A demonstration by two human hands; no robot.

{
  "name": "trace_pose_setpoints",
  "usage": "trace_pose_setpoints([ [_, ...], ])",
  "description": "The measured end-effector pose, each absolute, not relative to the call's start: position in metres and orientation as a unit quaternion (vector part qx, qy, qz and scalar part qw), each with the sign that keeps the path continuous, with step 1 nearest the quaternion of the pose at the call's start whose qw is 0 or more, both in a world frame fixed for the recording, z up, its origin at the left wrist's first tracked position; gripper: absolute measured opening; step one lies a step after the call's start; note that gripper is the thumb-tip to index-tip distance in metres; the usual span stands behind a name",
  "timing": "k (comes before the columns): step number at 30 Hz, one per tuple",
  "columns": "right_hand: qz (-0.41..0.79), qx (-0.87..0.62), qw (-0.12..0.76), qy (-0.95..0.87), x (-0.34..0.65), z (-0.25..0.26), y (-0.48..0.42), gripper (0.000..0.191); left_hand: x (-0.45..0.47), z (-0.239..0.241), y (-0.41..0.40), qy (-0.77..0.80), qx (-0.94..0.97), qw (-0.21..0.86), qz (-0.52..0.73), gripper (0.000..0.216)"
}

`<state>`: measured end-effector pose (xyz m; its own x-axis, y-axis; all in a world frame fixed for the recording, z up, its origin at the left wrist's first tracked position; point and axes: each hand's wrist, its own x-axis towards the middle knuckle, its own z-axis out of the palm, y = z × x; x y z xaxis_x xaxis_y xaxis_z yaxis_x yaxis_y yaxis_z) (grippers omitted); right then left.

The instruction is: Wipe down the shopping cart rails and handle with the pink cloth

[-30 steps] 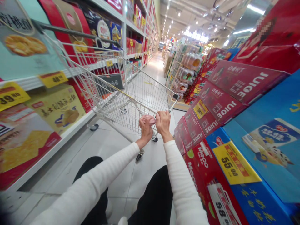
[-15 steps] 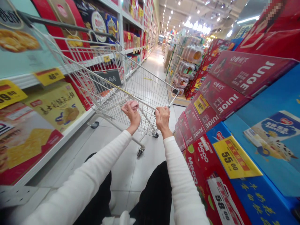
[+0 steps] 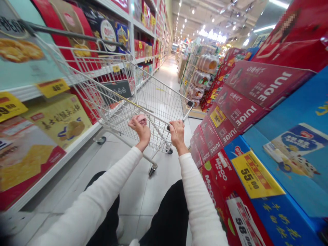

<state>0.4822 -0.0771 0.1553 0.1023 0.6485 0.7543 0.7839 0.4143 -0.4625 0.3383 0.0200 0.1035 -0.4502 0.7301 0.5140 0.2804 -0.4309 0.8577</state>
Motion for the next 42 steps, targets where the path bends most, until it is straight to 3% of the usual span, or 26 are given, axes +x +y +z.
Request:
trace_pose_setpoints([
  [10,-0.085,-0.548,0.469,-0.687,0.489,0.156,-0.082,0.039,0.388,0.036,-0.056,0.418,0.663,0.156,0.601,0.027],
  [17,-0.085,-0.546,0.474,-0.685,0.495,0.155,-0.087,0.038,0.361,0.064,-0.021,0.421,0.708,0.036,0.566,0.025],
  [22,-0.070,-0.534,0.488,-0.687,0.499,0.155,-0.089,0.036,0.383,0.033,-0.059,0.273,0.861,-0.066,0.424,0.019],
  [25,-0.070,-0.532,0.487,-0.689,0.503,0.156,-0.091,0.039,0.381,0.028,-0.060,0.250,0.866,-0.080,0.427,0.019],
  [32,-0.059,-0.524,0.502,-0.685,0.512,0.155,-0.091,0.045,0.354,0.109,-0.017,0.399,0.717,-0.053,0.569,0.032],
  [38,-0.062,-0.524,0.519,-0.672,0.517,0.151,-0.092,0.046,0.359,0.149,-0.047,0.310,0.844,-0.110,0.425,0.039],
  [42,-0.053,-0.515,0.518,-0.681,0.527,0.151,-0.093,0.048,0.328,0.182,-0.044,0.412,0.815,-0.089,0.398,0.039],
])
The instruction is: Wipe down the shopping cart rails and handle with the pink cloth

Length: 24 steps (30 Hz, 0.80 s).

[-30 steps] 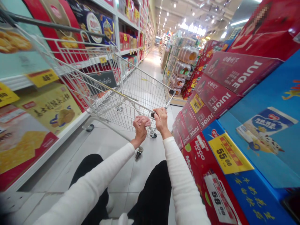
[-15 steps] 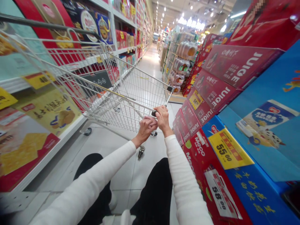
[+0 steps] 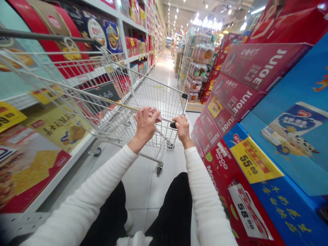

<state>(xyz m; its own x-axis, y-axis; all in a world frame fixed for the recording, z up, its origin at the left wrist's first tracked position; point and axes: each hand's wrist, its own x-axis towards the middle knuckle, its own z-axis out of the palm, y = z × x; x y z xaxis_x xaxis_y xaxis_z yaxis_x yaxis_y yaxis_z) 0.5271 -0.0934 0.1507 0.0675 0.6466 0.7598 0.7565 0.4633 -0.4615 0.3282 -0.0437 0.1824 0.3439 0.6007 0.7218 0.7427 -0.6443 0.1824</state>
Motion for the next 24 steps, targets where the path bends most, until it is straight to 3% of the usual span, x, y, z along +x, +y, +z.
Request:
trace_pose_setpoints([
  [6,-0.090,-0.572,0.474,-0.663,0.531,0.156,-0.097,0.041,0.271,0.229,-0.009,-0.479,-0.785,0.054,-0.388,0.024],
  [11,-0.179,-0.619,0.387,-0.660,0.494,0.153,-0.098,0.025,0.315,0.214,-0.038,-0.377,-0.852,0.052,-0.359,0.030],
  [17,-0.188,-0.607,0.388,-0.667,0.491,0.147,-0.098,0.028,0.343,0.195,-0.059,-0.313,-0.882,0.076,-0.343,0.043],
  [24,-0.153,-0.585,0.438,-0.665,0.521,0.147,-0.095,0.029,0.263,0.210,-0.020,-0.395,-0.841,0.101,-0.354,0.046],
])
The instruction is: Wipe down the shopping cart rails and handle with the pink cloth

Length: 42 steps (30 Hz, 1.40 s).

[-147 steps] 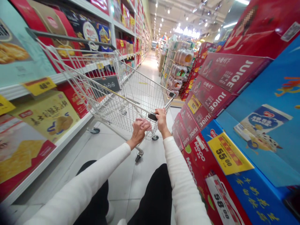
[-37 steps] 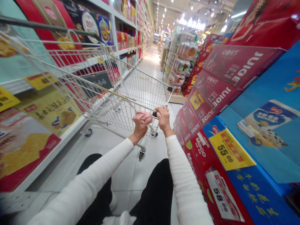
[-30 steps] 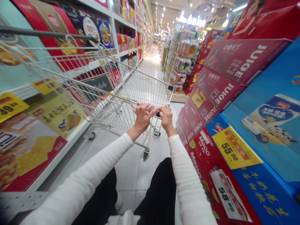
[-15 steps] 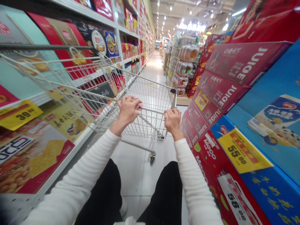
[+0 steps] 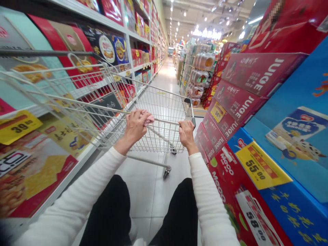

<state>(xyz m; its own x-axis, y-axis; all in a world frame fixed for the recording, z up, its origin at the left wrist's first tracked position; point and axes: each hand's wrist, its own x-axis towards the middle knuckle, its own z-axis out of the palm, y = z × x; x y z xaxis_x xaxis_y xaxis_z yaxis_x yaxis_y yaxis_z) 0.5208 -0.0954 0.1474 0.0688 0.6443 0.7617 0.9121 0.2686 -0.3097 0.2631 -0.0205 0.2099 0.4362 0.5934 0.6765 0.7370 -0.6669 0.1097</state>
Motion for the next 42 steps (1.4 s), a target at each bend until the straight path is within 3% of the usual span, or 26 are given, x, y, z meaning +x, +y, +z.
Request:
trace_pose_setpoints([
  [5,-0.137,-0.589,0.466,-0.646,0.520,0.147,-0.093,0.022,0.252,0.224,-0.019,-0.442,-0.818,0.107,-0.353,0.039],
  [14,-0.126,-0.603,0.451,-0.646,0.524,0.146,-0.092,0.020,0.345,0.197,-0.050,-0.323,-0.870,0.093,-0.361,0.028],
  [24,-0.139,-0.629,0.439,-0.626,0.539,0.147,-0.081,0.027,0.240,0.220,-0.017,-0.422,-0.814,0.114,-0.381,0.023],
  [29,-0.161,-0.609,0.387,-0.673,0.486,0.155,-0.067,0.041,0.272,0.211,-0.029,-0.390,-0.836,0.102,-0.372,0.024],
  [34,-0.164,-0.613,0.383,-0.671,0.463,0.158,-0.061,0.038,0.315,0.190,-0.045,-0.331,-0.863,0.097,-0.370,0.031],
  [42,-0.159,-0.605,0.366,-0.689,0.477,0.160,-0.065,0.044,0.268,0.194,-0.029,-0.373,-0.835,0.100,-0.392,0.031],
])
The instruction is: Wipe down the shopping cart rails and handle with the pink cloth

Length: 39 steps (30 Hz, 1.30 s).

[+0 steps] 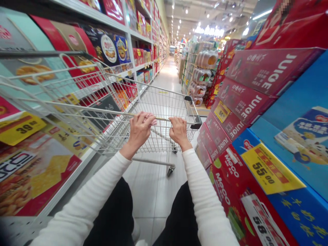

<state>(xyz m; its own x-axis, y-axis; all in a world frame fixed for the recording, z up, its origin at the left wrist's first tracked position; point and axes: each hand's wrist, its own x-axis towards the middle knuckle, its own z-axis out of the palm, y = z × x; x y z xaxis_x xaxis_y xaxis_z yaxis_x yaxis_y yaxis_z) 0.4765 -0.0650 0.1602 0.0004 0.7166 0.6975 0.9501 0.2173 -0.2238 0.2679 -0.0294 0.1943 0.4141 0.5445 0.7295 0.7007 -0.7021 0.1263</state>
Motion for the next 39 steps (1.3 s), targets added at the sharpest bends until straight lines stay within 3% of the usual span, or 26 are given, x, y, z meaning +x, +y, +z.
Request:
trace_pose_setpoints([
  [7,-0.169,-0.619,0.400,-0.655,0.459,0.155,-0.060,0.042,0.203,0.224,-0.014,-0.473,-0.775,0.113,-0.403,0.023],
  [17,-0.211,-0.619,0.376,-0.657,0.459,0.153,-0.059,0.039,0.318,0.208,-0.052,-0.366,-0.857,0.108,-0.346,0.021],
  [27,-0.215,-0.605,0.386,-0.662,0.470,0.149,-0.057,0.042,0.256,0.233,-0.015,-0.411,-0.841,0.060,-0.346,0.023],
  [39,-0.254,-0.635,0.410,-0.604,0.438,0.143,-0.065,0.054,0.286,0.174,-0.032,-0.376,-0.814,0.148,-0.419,0.029],
])
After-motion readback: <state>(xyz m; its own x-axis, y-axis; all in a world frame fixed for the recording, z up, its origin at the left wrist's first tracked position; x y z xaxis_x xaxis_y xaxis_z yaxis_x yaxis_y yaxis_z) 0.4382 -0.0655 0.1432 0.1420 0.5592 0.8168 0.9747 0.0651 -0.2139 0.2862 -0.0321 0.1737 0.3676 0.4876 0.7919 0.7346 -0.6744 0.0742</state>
